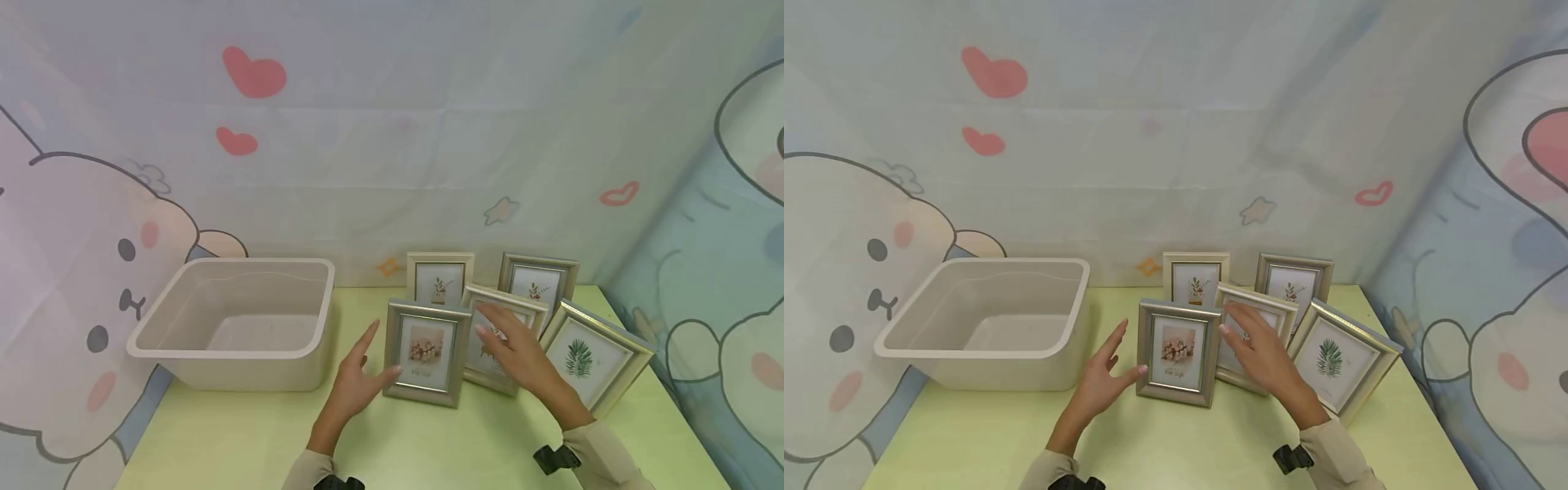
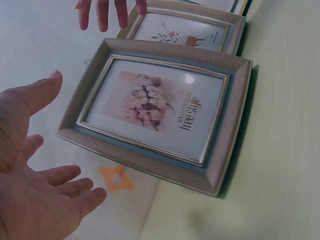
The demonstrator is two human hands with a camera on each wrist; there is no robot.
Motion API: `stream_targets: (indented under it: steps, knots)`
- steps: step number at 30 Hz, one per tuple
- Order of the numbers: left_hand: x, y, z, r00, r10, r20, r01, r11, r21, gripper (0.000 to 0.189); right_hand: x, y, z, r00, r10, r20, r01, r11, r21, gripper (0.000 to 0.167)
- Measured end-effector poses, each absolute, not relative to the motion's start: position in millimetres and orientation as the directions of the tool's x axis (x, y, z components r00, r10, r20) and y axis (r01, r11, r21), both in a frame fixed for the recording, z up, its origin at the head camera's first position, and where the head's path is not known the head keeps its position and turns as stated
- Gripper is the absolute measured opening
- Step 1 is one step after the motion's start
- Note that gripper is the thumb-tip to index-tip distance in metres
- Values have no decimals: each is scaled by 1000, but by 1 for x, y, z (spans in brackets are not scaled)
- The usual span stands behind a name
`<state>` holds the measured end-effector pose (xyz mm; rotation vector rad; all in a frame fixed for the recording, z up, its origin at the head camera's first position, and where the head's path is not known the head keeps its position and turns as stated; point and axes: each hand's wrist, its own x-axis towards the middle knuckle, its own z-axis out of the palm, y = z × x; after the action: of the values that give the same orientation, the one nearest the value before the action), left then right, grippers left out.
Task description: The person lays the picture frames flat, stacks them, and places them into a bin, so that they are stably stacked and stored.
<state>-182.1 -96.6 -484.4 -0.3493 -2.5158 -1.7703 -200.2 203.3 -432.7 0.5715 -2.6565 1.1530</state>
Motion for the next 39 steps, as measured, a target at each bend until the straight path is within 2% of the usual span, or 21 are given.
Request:
stream_targets:
  steps: [6, 17, 25, 33, 39]
  knots:
    - [-194, -100, -507, -963, 256, 88, 129, 148, 981, 88, -212, 202, -436, -897, -281, 340, -440, 632, -638, 44]
    - [-213, -103, -541, -953, 291, 87, 93, 8, 996, 85, -224, 201, -438, -906, -285, 315, -424, 628, -652, 52]
    - [-214, -110, -563, -943, 318, 98, 97, -19, 995, 76, -231, 197, -437, -887, -340, 313, -461, 600, -653, 54]
    - [-212, -113, -568, -945, 310, 102, 91, -51, 995, 78, -247, 193, -435, -870, -384, 309, -488, 578, -654, 44]
    - [-210, -111, -570, -940, 328, 90, 74, -62, 995, 81, -253, 191, -435, -885, -397, 243, -450, 594, -668, 40]
